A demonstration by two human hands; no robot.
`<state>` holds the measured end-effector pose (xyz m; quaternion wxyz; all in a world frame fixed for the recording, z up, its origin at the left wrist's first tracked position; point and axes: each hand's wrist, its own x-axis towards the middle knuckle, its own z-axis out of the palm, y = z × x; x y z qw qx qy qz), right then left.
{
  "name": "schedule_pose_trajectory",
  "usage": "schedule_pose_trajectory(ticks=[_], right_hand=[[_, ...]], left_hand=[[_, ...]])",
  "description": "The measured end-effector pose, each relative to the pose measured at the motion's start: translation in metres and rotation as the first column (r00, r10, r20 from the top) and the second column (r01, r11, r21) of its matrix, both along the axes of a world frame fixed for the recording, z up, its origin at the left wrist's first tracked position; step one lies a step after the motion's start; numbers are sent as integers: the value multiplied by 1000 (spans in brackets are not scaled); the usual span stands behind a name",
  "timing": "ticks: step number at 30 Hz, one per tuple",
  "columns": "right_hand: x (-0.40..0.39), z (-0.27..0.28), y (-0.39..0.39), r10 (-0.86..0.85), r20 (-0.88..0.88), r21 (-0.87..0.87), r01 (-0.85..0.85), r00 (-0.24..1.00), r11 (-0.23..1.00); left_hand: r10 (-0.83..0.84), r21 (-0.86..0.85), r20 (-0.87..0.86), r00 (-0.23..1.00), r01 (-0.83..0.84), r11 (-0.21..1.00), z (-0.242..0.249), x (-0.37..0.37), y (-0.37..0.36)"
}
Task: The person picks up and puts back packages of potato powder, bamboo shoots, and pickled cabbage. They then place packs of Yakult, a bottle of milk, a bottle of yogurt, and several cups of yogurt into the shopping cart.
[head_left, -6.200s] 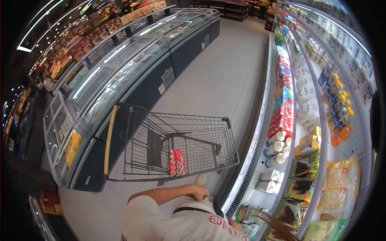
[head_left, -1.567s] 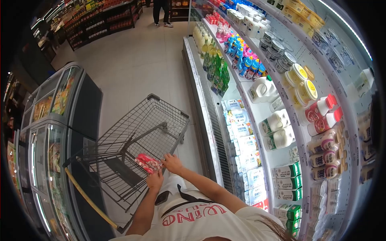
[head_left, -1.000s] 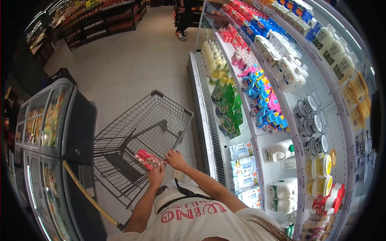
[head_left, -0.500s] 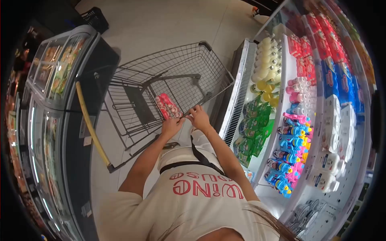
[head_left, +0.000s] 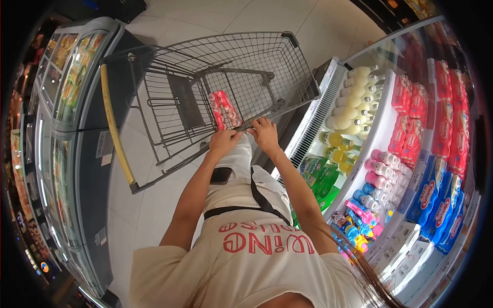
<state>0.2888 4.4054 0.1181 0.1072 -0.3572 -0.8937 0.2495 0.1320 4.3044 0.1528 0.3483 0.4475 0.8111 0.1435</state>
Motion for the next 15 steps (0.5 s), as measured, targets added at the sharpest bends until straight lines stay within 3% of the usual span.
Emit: schedule_pose_trajectory(ticks=[1, 4, 7, 8, 11, 13, 15], right_hand=[[-1, 0, 10, 5, 9, -8, -5, 1000, 1000], [-8, -3, 41, 45, 34, -30, -44, 998, 999], [-8, 0, 73, 142, 74, -56, -138, 987, 989], [-11, 4, 84, 175, 95, -75, -169, 980, 983], [-20, 13, 123, 294, 100, -140, -279, 951, 950], [-32, 18, 144, 371, 76, -203, -350, 925, 914], [-36, 35, 168, 443, 40, -248, -420, 896, 873]], left_hand=[[14, -3, 32, 999, -14, 1000, -2, -4, 8], [-71, -306, 296, 953, 165, 938, -24, -41, 51], [193, -295, 495, 847, -45, 954, -30, -66, 113], [190, -355, 414, 890, -34, 934, -51, -76, 135], [38, -152, 196, 980, -8, 988, -210, -97, 164], [86, -189, 139, 987, -59, 980, -275, -99, 163], [261, -296, 34, 965, -239, 925, -290, -90, 182]])
